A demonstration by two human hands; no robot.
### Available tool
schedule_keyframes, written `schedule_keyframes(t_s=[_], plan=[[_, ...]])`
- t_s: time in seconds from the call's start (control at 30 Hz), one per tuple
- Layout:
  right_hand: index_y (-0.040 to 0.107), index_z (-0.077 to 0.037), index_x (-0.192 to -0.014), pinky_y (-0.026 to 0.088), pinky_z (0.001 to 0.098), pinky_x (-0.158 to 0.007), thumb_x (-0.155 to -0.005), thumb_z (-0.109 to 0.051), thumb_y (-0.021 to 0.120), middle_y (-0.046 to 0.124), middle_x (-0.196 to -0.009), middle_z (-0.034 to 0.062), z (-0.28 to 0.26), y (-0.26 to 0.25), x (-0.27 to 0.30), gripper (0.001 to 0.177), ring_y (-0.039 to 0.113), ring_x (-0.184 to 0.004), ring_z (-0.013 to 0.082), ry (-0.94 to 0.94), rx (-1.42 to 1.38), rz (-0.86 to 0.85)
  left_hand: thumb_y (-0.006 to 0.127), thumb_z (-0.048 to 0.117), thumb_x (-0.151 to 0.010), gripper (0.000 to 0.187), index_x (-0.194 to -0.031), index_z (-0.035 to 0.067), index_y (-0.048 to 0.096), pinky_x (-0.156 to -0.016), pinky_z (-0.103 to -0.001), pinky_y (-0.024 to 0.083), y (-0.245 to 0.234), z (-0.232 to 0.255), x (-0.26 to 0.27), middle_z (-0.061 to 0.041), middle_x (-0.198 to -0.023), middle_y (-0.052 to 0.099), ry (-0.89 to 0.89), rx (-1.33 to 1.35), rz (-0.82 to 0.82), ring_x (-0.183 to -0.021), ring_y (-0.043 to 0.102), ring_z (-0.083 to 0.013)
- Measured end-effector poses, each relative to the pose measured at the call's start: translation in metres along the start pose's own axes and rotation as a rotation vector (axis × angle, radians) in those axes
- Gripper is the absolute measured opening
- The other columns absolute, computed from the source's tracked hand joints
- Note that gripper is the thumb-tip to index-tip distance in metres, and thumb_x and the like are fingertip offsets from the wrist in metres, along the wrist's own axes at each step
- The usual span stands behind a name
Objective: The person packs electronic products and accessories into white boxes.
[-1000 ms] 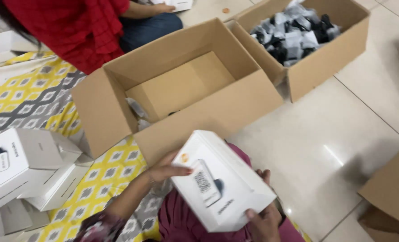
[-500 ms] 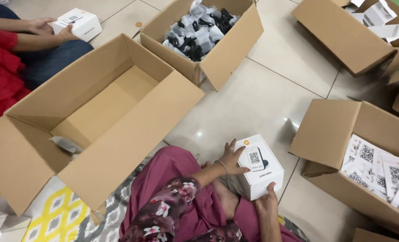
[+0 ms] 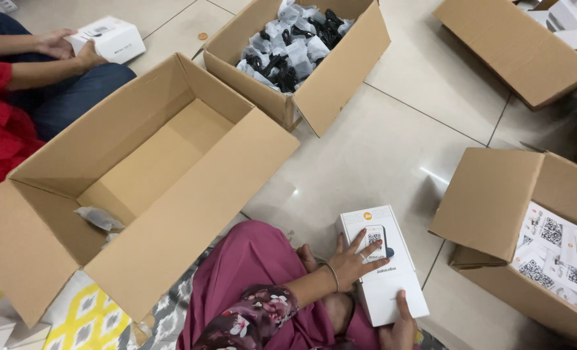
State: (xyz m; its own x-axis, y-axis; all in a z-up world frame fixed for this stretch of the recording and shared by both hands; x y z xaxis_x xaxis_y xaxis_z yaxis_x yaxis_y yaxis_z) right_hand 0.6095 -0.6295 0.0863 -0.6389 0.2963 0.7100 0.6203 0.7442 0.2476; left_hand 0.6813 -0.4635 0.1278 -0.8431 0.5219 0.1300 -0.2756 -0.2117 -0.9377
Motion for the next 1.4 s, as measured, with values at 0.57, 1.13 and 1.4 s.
schedule_keyframes(t_s=[0.57, 1.13, 1.4], plan=[[0.040, 0.001, -0.150, 0.031, 0.0511, -0.114, -0.079, -0.023, 0.076, 0.039, -0.154, 0.0219, -0.037, 0.046, 0.044, 0.084, 0.038, -0.143, 0.0377, -0.679, 0.540, -0.906, 0.090, 0.039, -0.063, 0.100, -0.150, 0.044, 0.041, -0.111, -0.084, 0.014, -0.017, -0.035, -0.005, -0.001, -0.168, 0.026, 0.072, 0.150, 0.136, -0.158, 0.009, -0.0417], [0.068, -0.002, -0.118, 0.050, 0.0497, -0.095, -0.090, -0.030, 0.068, 0.071, -0.112, 0.0173, -0.041, 0.090, 0.031, 0.040, 0.063, -0.107, 0.0409, -1.231, 1.505, -0.177, 0.073, 0.045, -0.086, 0.047, -0.131, 0.032, 0.070, -0.122, -0.051, 0.023, -0.040, -0.040, 0.004, 0.004, -0.149, 0.058, 0.180, 0.581, 0.451, -0.149, 0.036, -0.0308], [0.065, -0.013, -0.132, 0.046, 0.0542, -0.103, -0.088, -0.034, 0.072, 0.064, -0.133, 0.0153, -0.010, 0.114, -0.026, 0.050, 0.057, -0.127, 0.0347, -1.085, 1.724, -0.431, 0.071, 0.030, -0.091, 0.043, -0.134, 0.028, 0.071, -0.123, -0.048, 0.027, -0.045, -0.035, 0.012, -0.001, -0.151, 0.061, 0.208, 0.574, 0.445, -0.150, 0.039, -0.0340]])
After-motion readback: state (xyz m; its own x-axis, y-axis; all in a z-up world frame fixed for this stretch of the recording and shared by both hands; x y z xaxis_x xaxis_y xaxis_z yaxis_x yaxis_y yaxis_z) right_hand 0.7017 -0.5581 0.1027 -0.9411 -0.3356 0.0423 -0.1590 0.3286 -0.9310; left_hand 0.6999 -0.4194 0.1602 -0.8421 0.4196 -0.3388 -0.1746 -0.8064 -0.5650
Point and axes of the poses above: each hand's wrist, its own x-axis away from the middle knuckle, its own y-axis out of the palm, z = x × y, the point moved 6 cm from there along -x, towards the middle knuckle
